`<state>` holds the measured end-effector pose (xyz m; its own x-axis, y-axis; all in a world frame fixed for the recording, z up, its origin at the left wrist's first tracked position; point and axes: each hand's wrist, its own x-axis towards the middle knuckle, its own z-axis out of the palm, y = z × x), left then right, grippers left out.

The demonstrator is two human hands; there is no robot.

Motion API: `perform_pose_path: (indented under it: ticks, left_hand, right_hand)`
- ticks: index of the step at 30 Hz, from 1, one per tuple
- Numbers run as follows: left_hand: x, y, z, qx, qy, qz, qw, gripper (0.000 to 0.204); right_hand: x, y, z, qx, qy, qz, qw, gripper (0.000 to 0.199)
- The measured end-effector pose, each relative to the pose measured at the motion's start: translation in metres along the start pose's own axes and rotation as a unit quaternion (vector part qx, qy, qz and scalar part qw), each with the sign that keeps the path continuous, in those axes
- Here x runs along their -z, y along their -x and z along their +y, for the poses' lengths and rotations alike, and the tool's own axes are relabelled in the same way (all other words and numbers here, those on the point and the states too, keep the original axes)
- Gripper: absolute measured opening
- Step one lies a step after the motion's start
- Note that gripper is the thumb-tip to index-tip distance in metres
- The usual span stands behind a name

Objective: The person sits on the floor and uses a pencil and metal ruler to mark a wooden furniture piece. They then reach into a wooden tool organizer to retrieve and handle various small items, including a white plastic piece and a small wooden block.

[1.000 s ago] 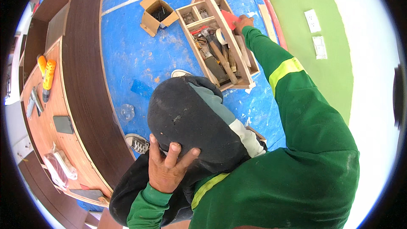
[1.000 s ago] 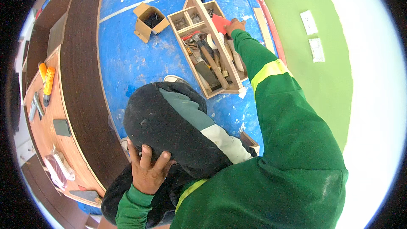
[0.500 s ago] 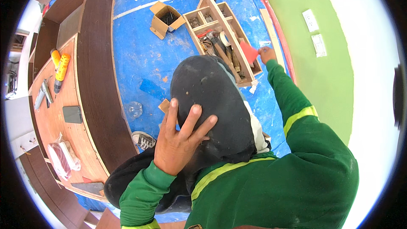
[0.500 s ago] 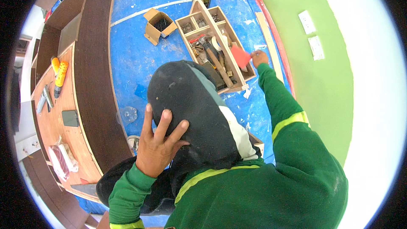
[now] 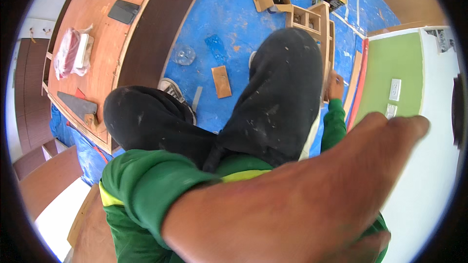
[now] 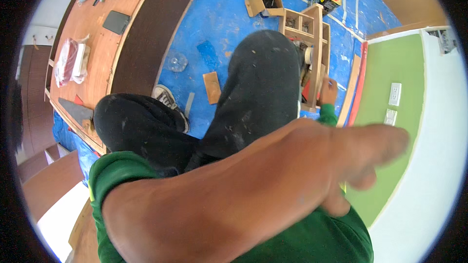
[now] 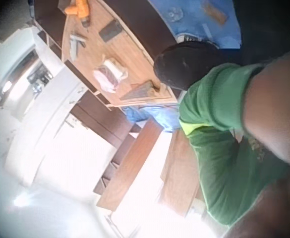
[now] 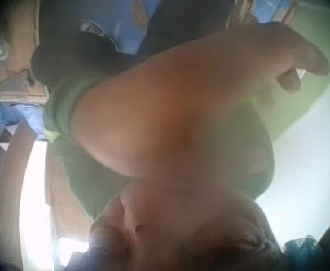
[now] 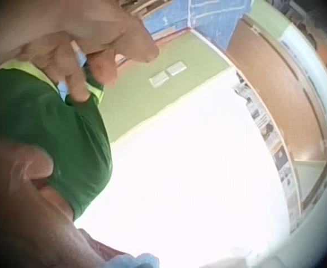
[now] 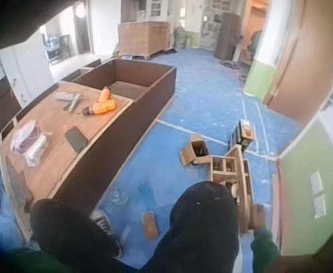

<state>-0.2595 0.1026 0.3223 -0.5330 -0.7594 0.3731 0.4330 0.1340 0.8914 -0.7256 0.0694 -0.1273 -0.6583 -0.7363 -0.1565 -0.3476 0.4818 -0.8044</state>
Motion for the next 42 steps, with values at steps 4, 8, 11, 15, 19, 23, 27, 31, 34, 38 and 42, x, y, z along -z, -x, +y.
perform_pose_path:
  ticks: [4, 8, 11, 15, 19, 23, 27, 31, 34, 38, 42]
  left_hand:
    - [0.018, 0.012, 0.024, 0.095, 0.103, 0.011, 0.990, 0.098]
    - [0.036, 0.036, 0.040, 0.208, -0.101, 0.193, 0.954, 0.128]
    - [0.066, 0.058, 0.033, 0.241, -0.201, 0.254, 0.915, 0.152]
    - [0.116, 0.097, 0.041, 0.225, -0.315, 0.257, 0.886, 0.125]
    - [0.146, 0.126, 0.055, 0.225, -0.370, 0.291, 0.853, 0.103]
    - [0.172, 0.124, 0.061, 0.239, -0.412, 0.289, 0.831, 0.087]
    - [0.189, 0.116, 0.061, 0.283, -0.470, 0.232, 0.803, 0.071]
    - [0.203, 0.101, 0.041, 0.352, -0.477, 0.161, 0.789, 0.063]
    - [0.192, 0.073, 0.010, 0.415, -0.482, 0.094, 0.766, 0.063]
    - [0.197, 0.074, -0.023, 0.475, -0.522, 0.009, 0.709, 0.068]
    - [0.177, 0.062, -0.027, 0.428, -0.512, 0.036, 0.744, 0.070]
  right_hand:
    - [-0.040, 0.001, -0.014, 0.126, 0.255, -0.028, 0.958, 0.060]
    - [-0.047, 0.031, -0.072, 0.028, 0.136, -0.167, 0.976, 0.048]
    - [-0.016, 0.036, -0.060, -0.012, 0.144, -0.125, 0.982, 0.042]
    - [-0.006, 0.076, -0.018, -0.043, 0.086, -0.139, 0.986, 0.029]
    - [0.013, 0.123, -0.005, -0.122, 0.048, -0.197, 0.972, 0.050]
    - [0.030, 0.150, 0.023, -0.035, 0.095, -0.164, 0.981, 0.049]
    - [0.037, 0.163, 0.006, -0.035, 0.143, -0.152, 0.977, 0.066]
    - [0.034, 0.149, -0.053, 0.028, 0.204, -0.110, 0.972, 0.073]
    - [0.018, 0.111, -0.065, 0.041, 0.225, -0.115, 0.967, 0.072]
    - [-0.004, 0.078, -0.068, -0.006, 0.209, -0.135, 0.969, 0.070]
    - [-0.012, 0.073, -0.056, -0.032, 0.190, -0.099, 0.976, 0.067]
